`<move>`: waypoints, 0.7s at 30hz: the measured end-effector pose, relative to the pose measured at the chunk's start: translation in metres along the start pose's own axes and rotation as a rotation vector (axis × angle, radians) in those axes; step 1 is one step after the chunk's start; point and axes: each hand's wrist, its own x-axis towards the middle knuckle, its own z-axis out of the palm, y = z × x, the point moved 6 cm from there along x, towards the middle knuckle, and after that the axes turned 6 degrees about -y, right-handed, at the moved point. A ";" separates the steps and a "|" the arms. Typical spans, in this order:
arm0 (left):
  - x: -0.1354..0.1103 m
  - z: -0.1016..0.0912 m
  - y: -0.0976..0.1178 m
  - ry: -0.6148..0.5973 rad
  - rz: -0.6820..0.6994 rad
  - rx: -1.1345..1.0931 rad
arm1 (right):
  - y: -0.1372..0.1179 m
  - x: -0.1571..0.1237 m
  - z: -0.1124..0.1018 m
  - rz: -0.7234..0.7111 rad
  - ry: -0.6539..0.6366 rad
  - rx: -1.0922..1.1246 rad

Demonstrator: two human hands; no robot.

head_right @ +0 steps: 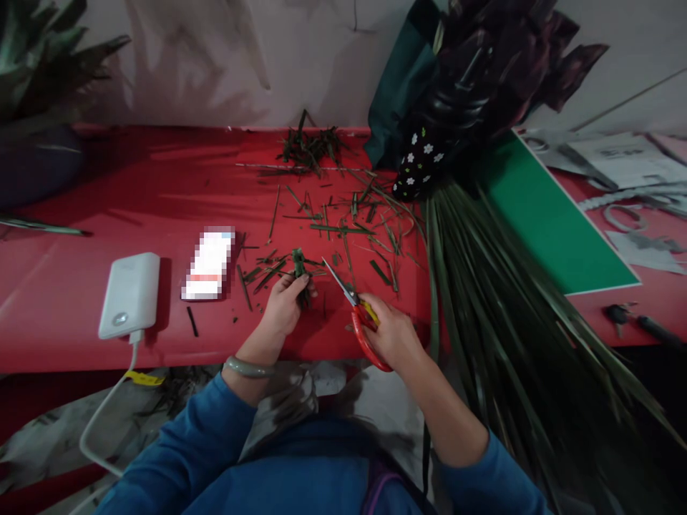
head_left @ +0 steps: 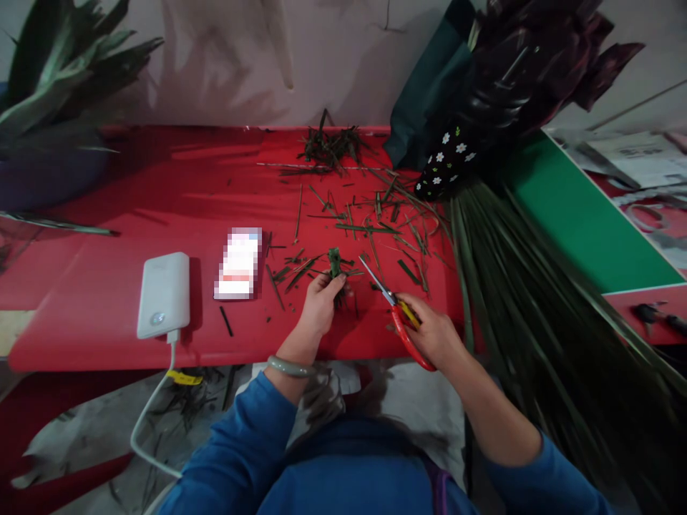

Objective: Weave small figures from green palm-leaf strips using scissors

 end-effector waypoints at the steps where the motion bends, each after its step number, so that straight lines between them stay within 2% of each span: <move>1: 0.000 0.000 0.000 -0.004 0.006 -0.001 | 0.001 0.001 -0.001 0.009 0.008 0.010; 7: 0.000 0.002 0.002 -0.043 0.021 0.018 | 0.009 0.013 -0.007 0.111 0.031 -0.113; 10: 0.000 0.002 0.001 -0.032 0.004 0.045 | 0.010 0.022 -0.012 0.107 0.040 -0.181; 12: 0.000 0.001 0.000 -0.020 -0.008 0.042 | 0.006 0.024 -0.017 0.074 0.092 -0.172; 14: 0.000 0.001 -0.001 -0.014 -0.011 0.046 | -0.001 0.025 -0.019 0.036 0.145 -0.104; 16: 0.000 0.002 -0.002 -0.016 -0.014 0.064 | -0.011 0.027 -0.015 0.012 0.139 0.029; 19: -0.001 0.003 -0.002 -0.046 -0.015 0.099 | -0.024 0.033 0.004 0.031 0.051 0.285; 21: -0.003 0.006 -0.001 -0.091 -0.010 0.130 | -0.029 0.039 0.016 0.071 0.039 0.453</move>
